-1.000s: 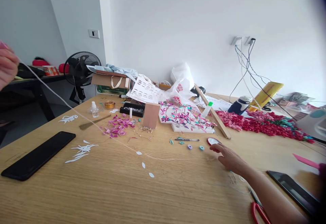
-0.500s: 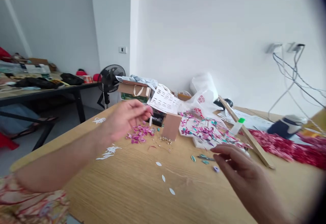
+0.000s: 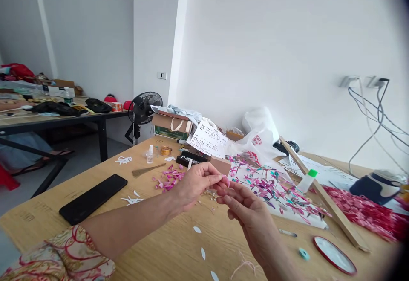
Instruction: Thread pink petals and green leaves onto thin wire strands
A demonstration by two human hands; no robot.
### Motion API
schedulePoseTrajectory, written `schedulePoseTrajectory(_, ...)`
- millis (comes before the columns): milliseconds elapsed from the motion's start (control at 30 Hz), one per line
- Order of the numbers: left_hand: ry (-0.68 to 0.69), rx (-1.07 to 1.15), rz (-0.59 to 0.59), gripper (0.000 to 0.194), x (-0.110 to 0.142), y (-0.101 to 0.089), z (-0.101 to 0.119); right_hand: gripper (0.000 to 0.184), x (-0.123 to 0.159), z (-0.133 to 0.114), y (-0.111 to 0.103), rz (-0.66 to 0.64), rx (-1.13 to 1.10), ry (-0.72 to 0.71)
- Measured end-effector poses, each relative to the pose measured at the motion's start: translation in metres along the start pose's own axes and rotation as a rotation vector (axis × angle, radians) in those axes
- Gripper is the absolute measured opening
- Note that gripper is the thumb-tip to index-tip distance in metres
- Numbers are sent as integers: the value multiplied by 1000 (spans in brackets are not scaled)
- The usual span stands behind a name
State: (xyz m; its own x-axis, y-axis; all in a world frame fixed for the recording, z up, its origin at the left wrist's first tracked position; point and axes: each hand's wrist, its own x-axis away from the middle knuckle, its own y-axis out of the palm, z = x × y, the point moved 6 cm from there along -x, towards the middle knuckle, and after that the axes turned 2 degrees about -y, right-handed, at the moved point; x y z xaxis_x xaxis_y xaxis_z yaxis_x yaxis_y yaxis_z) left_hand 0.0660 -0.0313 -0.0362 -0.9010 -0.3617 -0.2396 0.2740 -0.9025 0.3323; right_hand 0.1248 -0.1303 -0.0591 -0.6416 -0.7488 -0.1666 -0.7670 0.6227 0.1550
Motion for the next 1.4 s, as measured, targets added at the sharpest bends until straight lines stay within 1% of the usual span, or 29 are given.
schedulePoseTrajectory(100, -13, -16, -1, 21, -6, 1, -8, 25, -8, 9, -5, 19, -3, -17)
schedulePoseTrajectory(167, -22, -24, 10, 21, -9, 1, -13, 22, -11, 15, -10, 39, 10, -33)
schedulePoseTrajectory(267, -3, -32, 44, 20, -11, -1, -17, 24, -12, 25, -14, 39, 12, -27)
schedulePoseTrajectory(433, -8, -135, 102, 21, -15, -8, -26, 24, -10, 47, -14, 63, -43, 50)
schedulePoseTrajectory(567, -39, -150, 83, 22, -18, -13, -37, 27, -8, 63, -10, 101, -70, 74)
schedulePoseTrajectory(667, -64, -170, 95, 20, -19, -18, -46, 28, -5, 73, -9, 142, -82, 102)
schedulePoseTrajectory(867, -86, -191, 96, 16, -21, -21, -61, 29, 1, 75, -6, 174, -164, 154)
schedulePoseTrajectory(967, -72, -282, 89, 13, -21, -22, -63, 31, 5, 77, -3, 192, -134, 178)
schedulePoseTrajectory(1033, -16, -430, 89, 9, -21, -22, -61, 34, 8, 80, -2, 169, -40, 193)
schedulePoseTrajectory(1100, 101, -624, 66, 7, -20, -20, -56, 34, 10, 79, -4, 125, 171, 171)
schedulePoseTrajectory(1167, 224, -800, 1, 11, -17, -14, -52, 32, 13, 64, -8, 95, 510, 41)
schedulePoseTrajectory(1233, 292, -927, -114, 15, -14, -5, -52, 29, 15, 37, -11, 67, 872, -172)
schedulePoseTrajectory(1267, 306, -973, -178, 16, -12, -1, -52, 28, 16, 24, -11, 38, 1017, -264)
schedulePoseTrajectory(1300, 309, -1001, -243, 17, -10, 4, -52, 27, 16, 12, -11, -18, 1113, -329)
schedulePoseTrajectory(1333, 299, -1006, -309, 17, -7, 8, -52, 27, 15, 1, -13, -67, 1171, -371)
schedulePoseTrajectory(1400, 227, -920, -426, 15, -3, 16, -52, 27, 10, -15, -20, -102, 1224, -401)
